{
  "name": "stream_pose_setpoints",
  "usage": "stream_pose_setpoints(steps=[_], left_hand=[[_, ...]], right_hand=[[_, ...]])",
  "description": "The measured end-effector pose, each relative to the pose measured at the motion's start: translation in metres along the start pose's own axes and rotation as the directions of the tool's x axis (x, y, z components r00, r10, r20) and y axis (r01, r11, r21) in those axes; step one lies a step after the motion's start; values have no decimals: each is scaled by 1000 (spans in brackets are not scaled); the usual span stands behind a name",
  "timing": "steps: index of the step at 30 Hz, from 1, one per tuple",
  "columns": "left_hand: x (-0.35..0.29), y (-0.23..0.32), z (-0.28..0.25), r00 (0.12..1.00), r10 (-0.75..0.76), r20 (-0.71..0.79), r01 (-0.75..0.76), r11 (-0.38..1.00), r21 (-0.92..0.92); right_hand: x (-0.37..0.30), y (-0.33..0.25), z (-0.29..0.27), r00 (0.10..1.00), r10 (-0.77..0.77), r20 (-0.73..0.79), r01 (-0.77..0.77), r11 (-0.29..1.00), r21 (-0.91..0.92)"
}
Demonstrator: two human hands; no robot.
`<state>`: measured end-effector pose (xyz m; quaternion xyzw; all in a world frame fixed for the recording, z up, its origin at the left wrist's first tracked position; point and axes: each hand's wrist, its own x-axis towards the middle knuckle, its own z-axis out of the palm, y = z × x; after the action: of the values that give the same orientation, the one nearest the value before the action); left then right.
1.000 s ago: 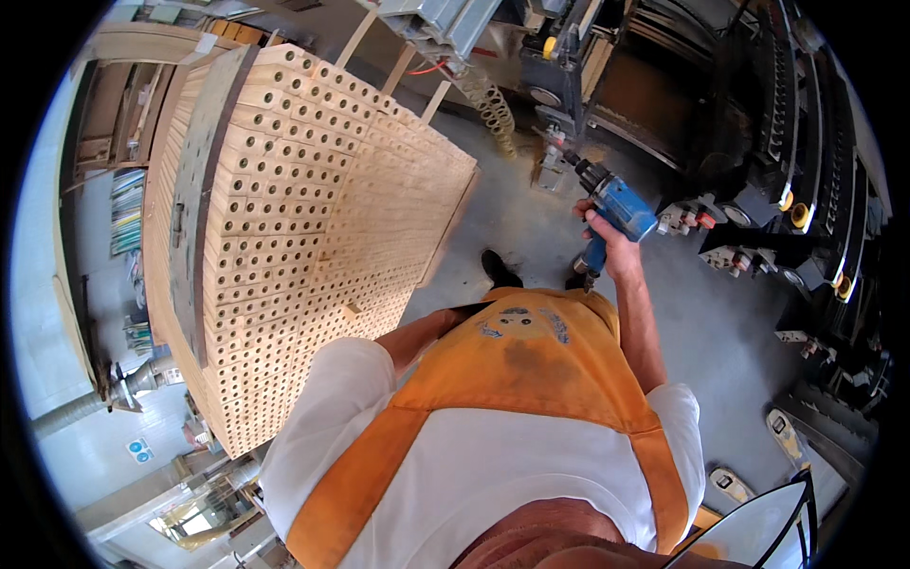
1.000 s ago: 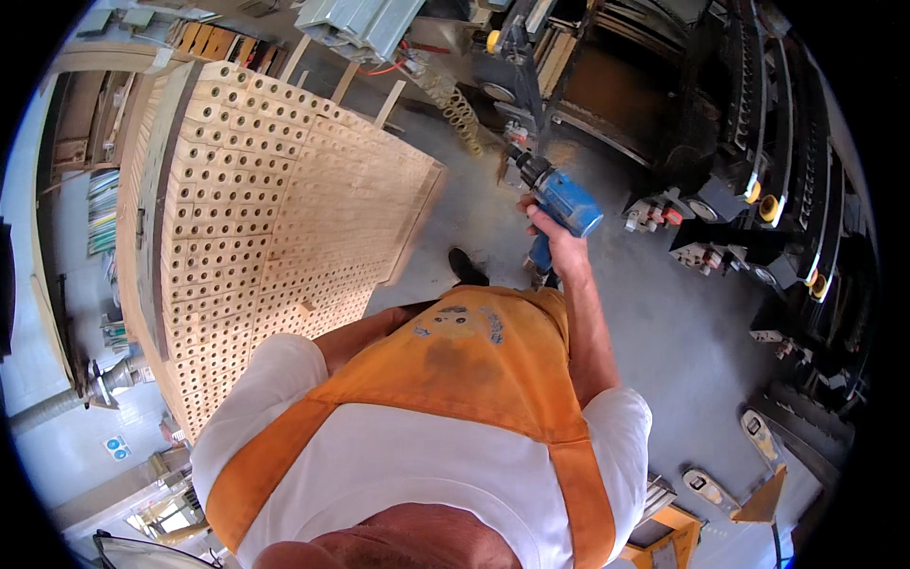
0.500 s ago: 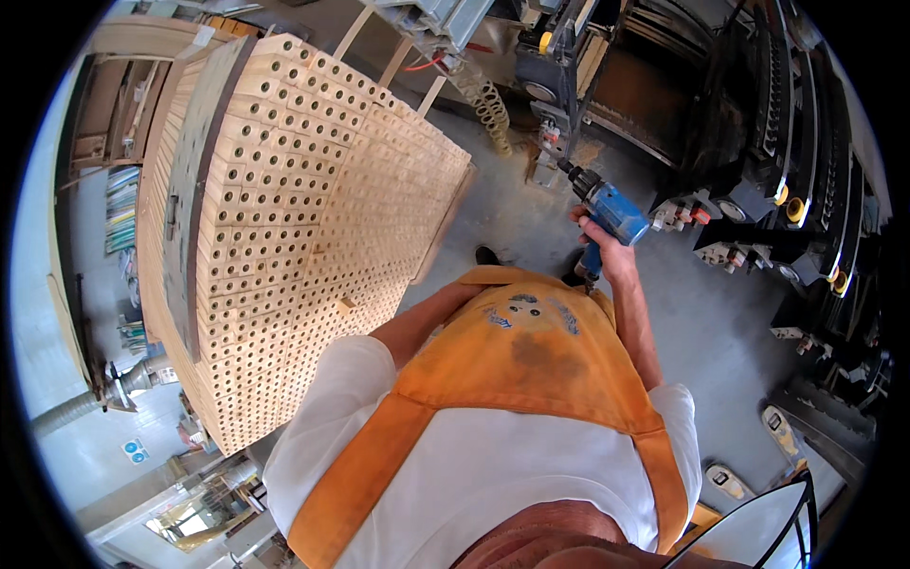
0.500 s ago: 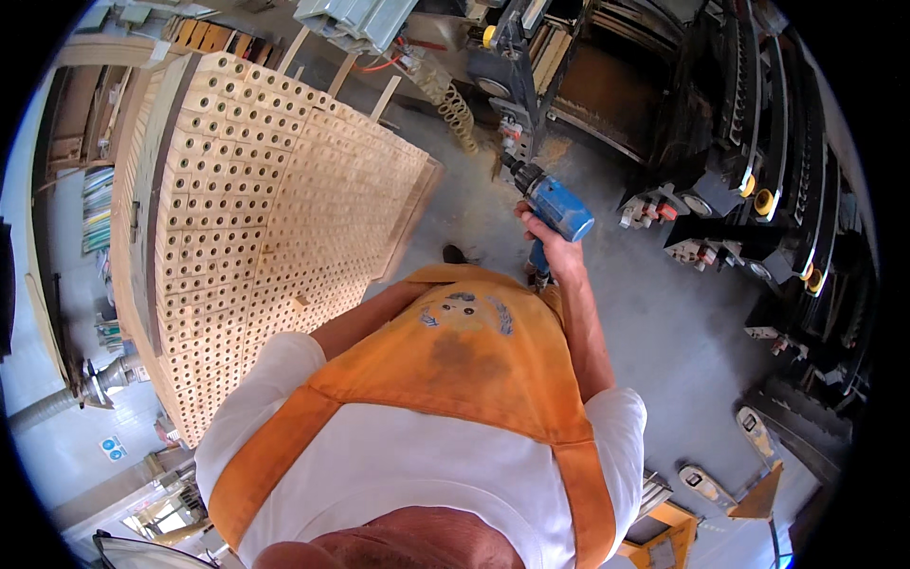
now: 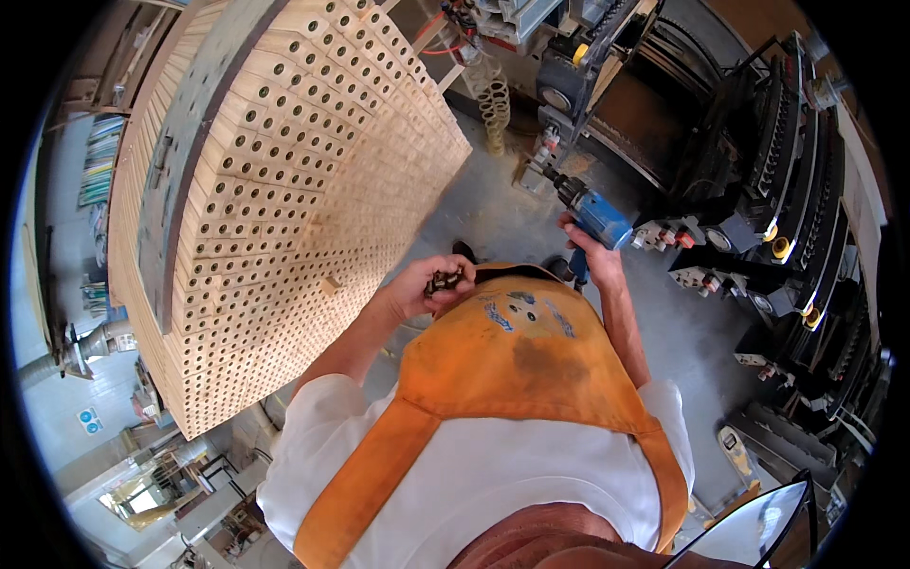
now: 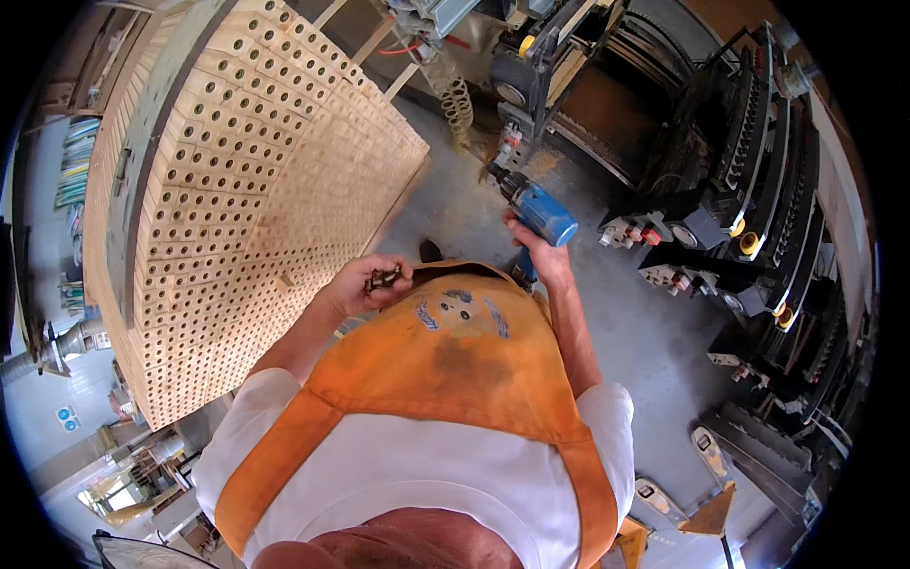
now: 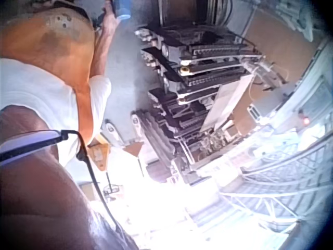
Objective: The person uses a blue cordless drill to create holes in a large, curved wooden panel that is already perforated with a grid of holes. The person holds the drill with both hands, positioning it over specific spots on the wood and operating the trigger to drive the bit into the material. The task is performed in a workshop environment with various tools and machinery visible in the background.
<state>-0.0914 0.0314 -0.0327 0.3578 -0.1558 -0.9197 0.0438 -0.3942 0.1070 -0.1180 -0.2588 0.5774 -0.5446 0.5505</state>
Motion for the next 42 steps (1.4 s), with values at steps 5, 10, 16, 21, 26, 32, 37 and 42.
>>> stream_pose_setpoints(steps=[5, 10, 16, 21, 26, 32, 37, 42], left_hand=[[32, 0, 11, 981, 101, 165, -93, 994, -55], [64, 22, 4, 953, 263, 150, -253, 964, -82], [88, 107, -30, 817, 575, -43, -577, 814, -66], [88, 129, -35, 852, 524, -24, -524, 849, -68], [84, 128, -28, 864, 503, 35, -503, 864, -4], [93, 133, -16, 827, 537, -166, -478, 827, 297], [100, 150, -10, 781, 601, -169, -592, 799, 106], [104, 164, -9, 755, 652, -67, -652, 737, -176]], right_hand=[[4, -9, 15, 999, 8, 34, -8, 1000, 13], [10, -21, 21, 996, -7, 91, 6, 1000, 13], [8, -49, 38, 978, -59, 202, 39, 994, 103], [10, -45, 41, 957, -88, 278, 33, 980, 196], [18, -37, 39, 953, -48, 299, -30, 967, 253], [17, -30, 40, 917, -299, 264, 342, 930, -135], [31, -37, 67, 962, -145, 233, 135, 989, 60], [57, -48, 89, 970, -127, 209, 50, 941, 336]])
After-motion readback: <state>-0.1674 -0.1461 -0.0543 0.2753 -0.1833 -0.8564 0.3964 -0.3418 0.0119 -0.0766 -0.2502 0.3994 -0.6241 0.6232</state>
